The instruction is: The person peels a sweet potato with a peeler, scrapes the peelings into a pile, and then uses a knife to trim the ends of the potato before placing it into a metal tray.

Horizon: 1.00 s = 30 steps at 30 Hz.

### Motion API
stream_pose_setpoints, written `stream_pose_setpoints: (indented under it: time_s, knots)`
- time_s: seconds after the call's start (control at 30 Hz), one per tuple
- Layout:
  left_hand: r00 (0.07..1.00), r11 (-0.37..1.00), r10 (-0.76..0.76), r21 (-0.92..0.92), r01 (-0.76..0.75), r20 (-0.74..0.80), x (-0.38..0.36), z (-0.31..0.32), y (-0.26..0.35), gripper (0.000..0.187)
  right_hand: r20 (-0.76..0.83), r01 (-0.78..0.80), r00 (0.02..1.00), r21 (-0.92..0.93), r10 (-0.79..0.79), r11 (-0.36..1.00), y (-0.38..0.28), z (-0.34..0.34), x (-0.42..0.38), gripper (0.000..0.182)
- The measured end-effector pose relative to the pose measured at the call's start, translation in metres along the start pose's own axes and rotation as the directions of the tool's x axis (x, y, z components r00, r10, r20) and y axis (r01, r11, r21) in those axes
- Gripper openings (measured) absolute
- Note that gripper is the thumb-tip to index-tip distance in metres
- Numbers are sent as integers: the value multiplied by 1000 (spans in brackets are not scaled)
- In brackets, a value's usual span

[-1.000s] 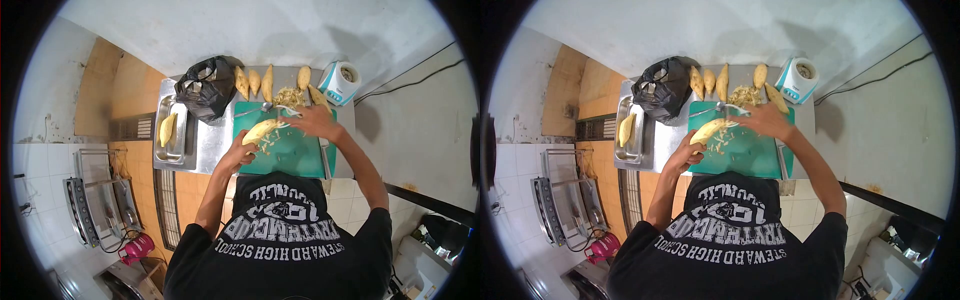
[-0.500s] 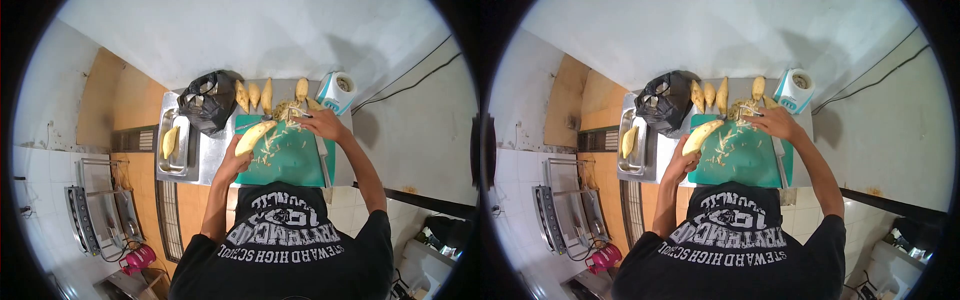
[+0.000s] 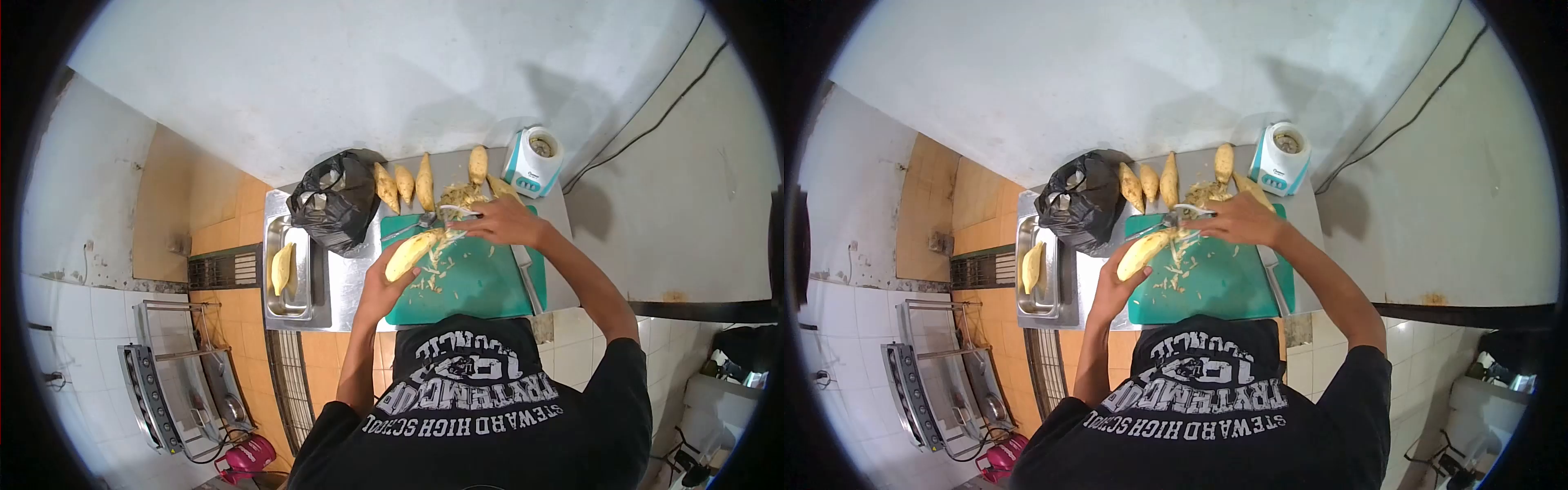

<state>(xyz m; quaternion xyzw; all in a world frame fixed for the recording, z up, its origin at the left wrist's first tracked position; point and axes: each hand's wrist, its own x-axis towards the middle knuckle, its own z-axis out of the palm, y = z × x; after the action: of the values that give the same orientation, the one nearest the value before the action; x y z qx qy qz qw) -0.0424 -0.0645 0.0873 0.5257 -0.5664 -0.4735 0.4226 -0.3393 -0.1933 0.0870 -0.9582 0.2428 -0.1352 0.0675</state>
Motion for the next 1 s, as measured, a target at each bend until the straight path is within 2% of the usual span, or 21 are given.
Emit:
stream_pose_setpoints:
  time_s: [0.03,0.1,0.13,0.2,0.23,0.3,0.33,0.4,0.53,0.6,0.63,0.7,0.73,0.77,0.83,0.87,0.9,0.93,0.97,1.0]
  knots:
    - [1000,1000,2,1,-2,-5,0,-2,2,54,-1,5,1000,-1,-5,1000,8,3,-5,43]
    - [999,999,41,-6,-41,-15,1,-5,11,53,60,-114,991,-47,117,992,16,2,-11,43]
    - [999,999,45,-10,-45,-19,2,-4,16,53,62,-109,992,-53,112,993,14,0,-9,43]
    - [984,984,-175,16,176,-16,3,-2,24,52,-101,-98,989,74,105,992,3,-4,-2,42]
    - [984,984,-176,13,176,-19,6,1,21,52,-99,-96,990,74,103,993,-10,-11,6,42]
    - [986,974,154,180,-140,-68,12,9,13,52,-121,36,992,21,-33,999,-36,-29,20,43]
    - [986,974,152,179,-139,-62,12,9,13,52,-121,30,992,23,-27,999,-38,-32,20,43]
    - [973,905,226,380,-193,-46,10,5,15,52,-68,18,998,-4,-19,1000,-37,-36,20,43]
    - [954,873,299,413,-259,-33,1,0,0,54,-154,31,987,-67,-41,997,-3,-37,2,44]
    - [933,901,331,341,-267,-143,2,-1,-3,60,17,-225,974,5,225,974,10,-39,-7,40]
    - [929,900,338,341,-272,-150,5,-2,-1,60,15,-219,976,-2,219,976,9,-37,-5,40]
    - [957,934,234,314,-173,-168,7,3,1,63,-161,-346,888,382,431,857,-5,-28,-7,41]
    - [955,936,235,307,-172,-183,9,8,-6,63,-302,-204,872,492,385,847,-7,-8,-3,41]
    - [948,940,257,277,-200,-187,14,15,-19,62,-298,-197,879,483,372,853,-18,-3,1,41]
    - [936,942,284,242,-233,-208,22,29,-35,61,-252,-237,808,688,533,686,-46,6,8,41]
    - [970,990,127,-29,-135,-208,23,36,-39,63,-251,-233,816,681,520,694,-59,11,13,41]
    - [986,955,-25,-294,-25,-162,25,42,-41,65,-245,-241,795,713,555,659,-71,16,17,41]
    - [986,925,-55,-379,-10,-160,29,49,-26,70,-237,-248,770,745,592,620,-80,21,21,41]
    - [985,925,-55,-381,-11,-163,30,49,-21,70,-236,-248,772,744,590,621,-85,28,24,41]
    - [992,920,-91,-390,50,-89,30,49,-18,70,-227,-258,732,781,643,568,-90,34,27,41]
